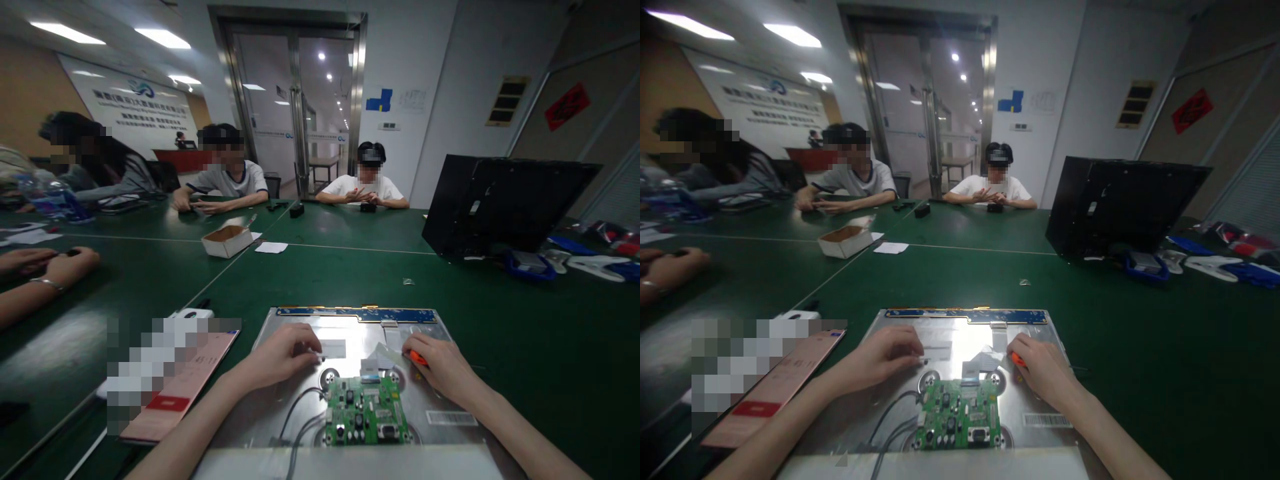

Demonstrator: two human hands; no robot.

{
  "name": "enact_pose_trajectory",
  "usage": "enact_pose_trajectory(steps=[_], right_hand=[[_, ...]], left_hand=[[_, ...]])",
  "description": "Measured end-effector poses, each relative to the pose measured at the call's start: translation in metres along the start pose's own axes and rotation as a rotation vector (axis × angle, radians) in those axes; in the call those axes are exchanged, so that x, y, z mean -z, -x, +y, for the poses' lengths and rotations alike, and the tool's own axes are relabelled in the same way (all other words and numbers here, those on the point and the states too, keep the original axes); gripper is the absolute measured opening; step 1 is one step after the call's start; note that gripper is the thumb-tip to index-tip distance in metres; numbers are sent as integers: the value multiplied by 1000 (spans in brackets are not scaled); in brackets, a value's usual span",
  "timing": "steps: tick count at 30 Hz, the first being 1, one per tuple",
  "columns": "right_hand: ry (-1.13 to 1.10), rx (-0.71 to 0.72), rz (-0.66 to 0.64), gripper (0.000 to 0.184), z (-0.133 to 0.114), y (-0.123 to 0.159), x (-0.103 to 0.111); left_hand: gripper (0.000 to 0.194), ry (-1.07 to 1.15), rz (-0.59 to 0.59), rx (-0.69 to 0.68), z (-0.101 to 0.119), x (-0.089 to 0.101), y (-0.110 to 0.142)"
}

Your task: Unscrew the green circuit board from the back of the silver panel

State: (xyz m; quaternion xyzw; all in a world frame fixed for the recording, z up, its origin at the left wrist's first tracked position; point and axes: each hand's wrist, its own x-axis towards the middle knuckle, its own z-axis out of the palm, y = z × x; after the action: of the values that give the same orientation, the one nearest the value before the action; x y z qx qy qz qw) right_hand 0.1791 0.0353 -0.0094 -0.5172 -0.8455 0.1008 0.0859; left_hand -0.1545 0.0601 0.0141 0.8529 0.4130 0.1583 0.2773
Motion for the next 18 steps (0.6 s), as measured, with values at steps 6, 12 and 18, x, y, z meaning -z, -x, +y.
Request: enact_pose_trajectory(steps=[6, 12, 18], right_hand=[[42, 8, -1, 25, 0, -1, -1], [71, 43, 12, 25, -2, -5, 9], [61, 156, 0, 25, -34, -24, 18]], left_hand=[[8, 68, -113, -5, 9, 4, 5], [8, 104, -187, -76, 15, -1, 6], [11, 96, -246, -81, 17, -1, 7]])
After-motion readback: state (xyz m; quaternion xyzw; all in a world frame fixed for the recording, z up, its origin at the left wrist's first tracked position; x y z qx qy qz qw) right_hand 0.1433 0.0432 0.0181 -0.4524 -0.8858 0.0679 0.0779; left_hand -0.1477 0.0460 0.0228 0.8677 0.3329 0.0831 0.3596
